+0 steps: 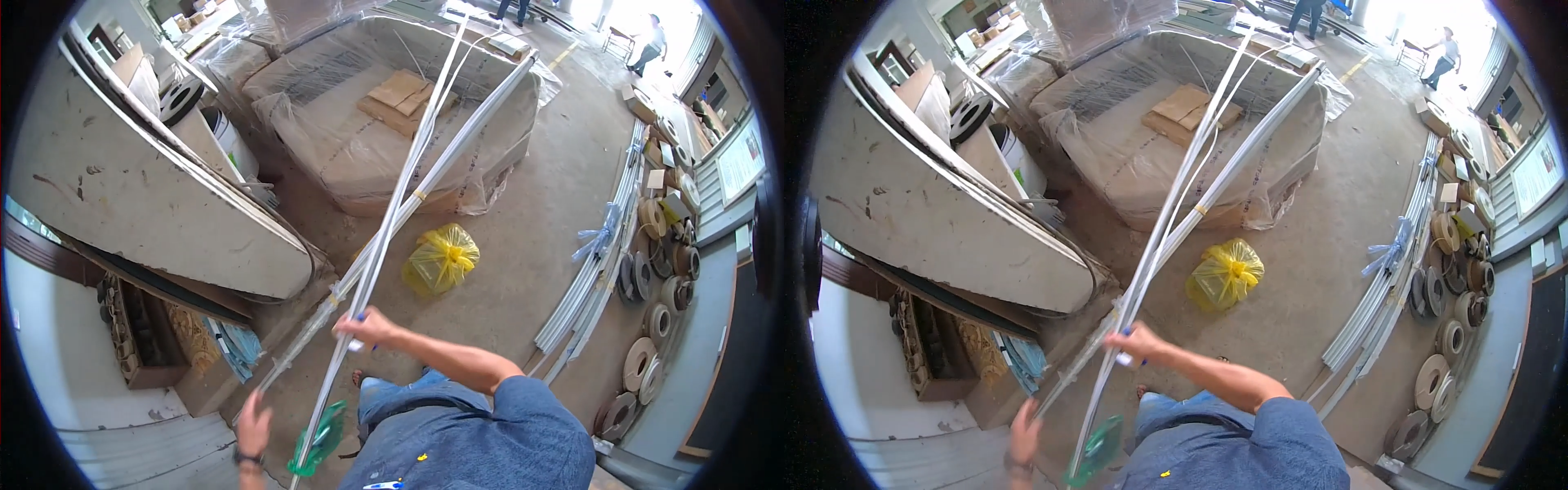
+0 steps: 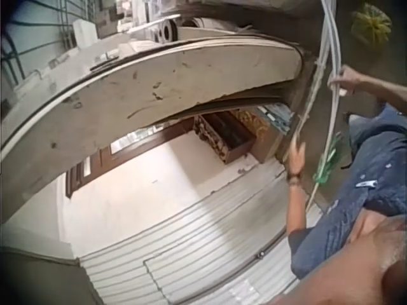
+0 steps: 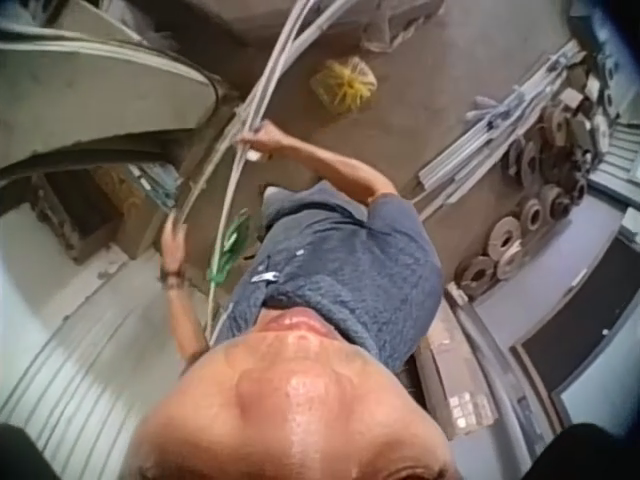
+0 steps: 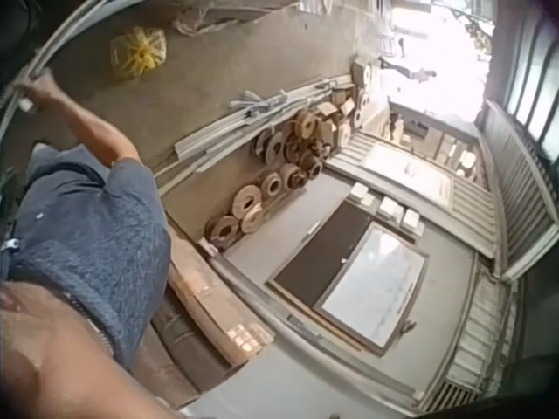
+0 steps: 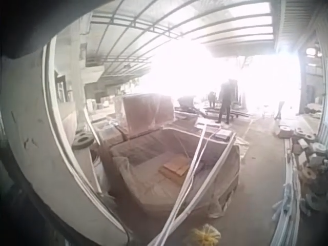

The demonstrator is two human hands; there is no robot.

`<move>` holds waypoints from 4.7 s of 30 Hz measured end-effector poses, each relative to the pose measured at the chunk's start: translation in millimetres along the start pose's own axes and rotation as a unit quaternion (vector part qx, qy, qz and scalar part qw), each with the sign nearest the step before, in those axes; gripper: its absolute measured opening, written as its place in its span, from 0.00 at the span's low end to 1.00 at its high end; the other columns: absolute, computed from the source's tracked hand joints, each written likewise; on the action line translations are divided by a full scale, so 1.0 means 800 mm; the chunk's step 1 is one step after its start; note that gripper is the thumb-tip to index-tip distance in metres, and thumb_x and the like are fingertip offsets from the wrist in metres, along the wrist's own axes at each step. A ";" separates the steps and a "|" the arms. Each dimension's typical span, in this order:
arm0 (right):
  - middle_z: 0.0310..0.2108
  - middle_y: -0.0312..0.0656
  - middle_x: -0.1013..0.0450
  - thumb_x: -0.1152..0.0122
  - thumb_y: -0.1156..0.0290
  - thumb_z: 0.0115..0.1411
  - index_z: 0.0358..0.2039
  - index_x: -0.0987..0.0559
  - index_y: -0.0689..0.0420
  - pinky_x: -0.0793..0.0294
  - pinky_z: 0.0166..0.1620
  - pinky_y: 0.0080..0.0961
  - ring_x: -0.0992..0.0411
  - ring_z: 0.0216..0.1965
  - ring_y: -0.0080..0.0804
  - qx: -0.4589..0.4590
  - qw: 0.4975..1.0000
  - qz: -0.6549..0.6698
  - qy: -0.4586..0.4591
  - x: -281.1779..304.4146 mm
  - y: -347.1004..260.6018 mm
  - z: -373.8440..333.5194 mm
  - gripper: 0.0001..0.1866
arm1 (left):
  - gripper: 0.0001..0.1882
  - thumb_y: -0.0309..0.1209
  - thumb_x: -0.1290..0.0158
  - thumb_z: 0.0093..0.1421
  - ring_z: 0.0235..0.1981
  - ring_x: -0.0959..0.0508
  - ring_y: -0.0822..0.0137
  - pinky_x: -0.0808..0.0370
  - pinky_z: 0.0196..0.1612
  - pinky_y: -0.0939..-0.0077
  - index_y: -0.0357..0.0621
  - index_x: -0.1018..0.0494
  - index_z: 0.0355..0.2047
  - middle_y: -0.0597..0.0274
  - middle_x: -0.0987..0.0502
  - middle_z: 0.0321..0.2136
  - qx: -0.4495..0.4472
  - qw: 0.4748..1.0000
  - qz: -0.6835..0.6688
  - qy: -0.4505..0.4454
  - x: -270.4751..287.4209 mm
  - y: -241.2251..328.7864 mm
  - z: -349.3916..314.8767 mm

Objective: Bundling long plastic extrusions together using masking tape in a factory setting.

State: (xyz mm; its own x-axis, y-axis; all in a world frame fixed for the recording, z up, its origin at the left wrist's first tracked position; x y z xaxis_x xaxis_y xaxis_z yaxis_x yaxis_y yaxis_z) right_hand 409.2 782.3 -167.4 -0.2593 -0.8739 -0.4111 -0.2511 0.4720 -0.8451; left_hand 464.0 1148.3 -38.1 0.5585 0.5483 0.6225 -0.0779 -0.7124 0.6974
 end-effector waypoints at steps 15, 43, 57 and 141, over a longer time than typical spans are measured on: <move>0.37 0.38 0.24 0.35 0.59 0.56 0.53 0.25 0.63 0.33 0.25 0.14 0.32 0.24 0.18 0.091 0.942 0.209 -0.246 0.170 -0.259 0.098 0.28 | 0.20 0.45 0.45 0.64 0.24 0.24 0.49 0.29 0.32 0.52 0.36 0.23 0.37 0.47 0.23 0.20 0.059 0.993 0.082 -0.059 -0.176 0.087 0.008; 0.19 0.29 0.40 0.50 0.50 0.68 0.39 0.27 0.52 0.44 0.22 0.22 0.43 0.18 0.21 0.439 0.849 -0.038 -0.293 0.576 -0.940 -0.143 0.17 | 0.14 0.46 0.44 0.62 0.37 0.20 0.48 0.24 0.39 0.57 0.50 0.22 0.36 0.51 0.19 0.32 0.032 0.968 0.168 -0.184 -0.419 0.054 0.078; 0.28 0.37 0.27 0.40 0.59 0.63 0.44 0.23 0.60 0.34 0.20 0.14 0.33 0.19 0.17 0.326 0.925 -0.165 0.102 0.754 -0.859 -0.210 0.18 | 0.13 0.36 0.35 0.56 0.18 0.31 0.72 0.31 0.24 0.69 0.39 0.23 0.24 0.54 0.28 0.16 -0.163 0.986 0.016 -0.012 -0.603 0.585 0.210; 0.31 0.37 0.25 0.35 0.68 0.61 0.44 0.25 0.61 0.26 0.34 0.21 0.27 0.32 0.21 0.006 0.999 -0.045 0.001 1.428 -0.744 0.035 0.14 | 0.10 0.36 0.51 0.70 0.15 0.35 0.84 0.41 0.16 0.88 0.43 0.26 0.42 0.73 0.30 0.22 -0.060 0.870 -0.433 -0.230 -1.107 1.310 0.733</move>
State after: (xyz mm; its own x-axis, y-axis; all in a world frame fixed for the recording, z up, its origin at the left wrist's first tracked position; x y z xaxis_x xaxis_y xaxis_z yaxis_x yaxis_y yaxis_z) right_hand 288.0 -500.0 -143.7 -0.2384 -0.9126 -0.3322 -0.2617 0.3898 -0.8830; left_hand 372.3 -340.6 -66.9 0.7202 0.6032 -0.3427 0.4653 -0.0536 0.8835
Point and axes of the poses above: each hand's wrist, its own z-axis towards the middle knuckle, its own x-axis out of the back of the hand, y = z × x, the point moved 4 cm from there along z, towards the middle knuckle
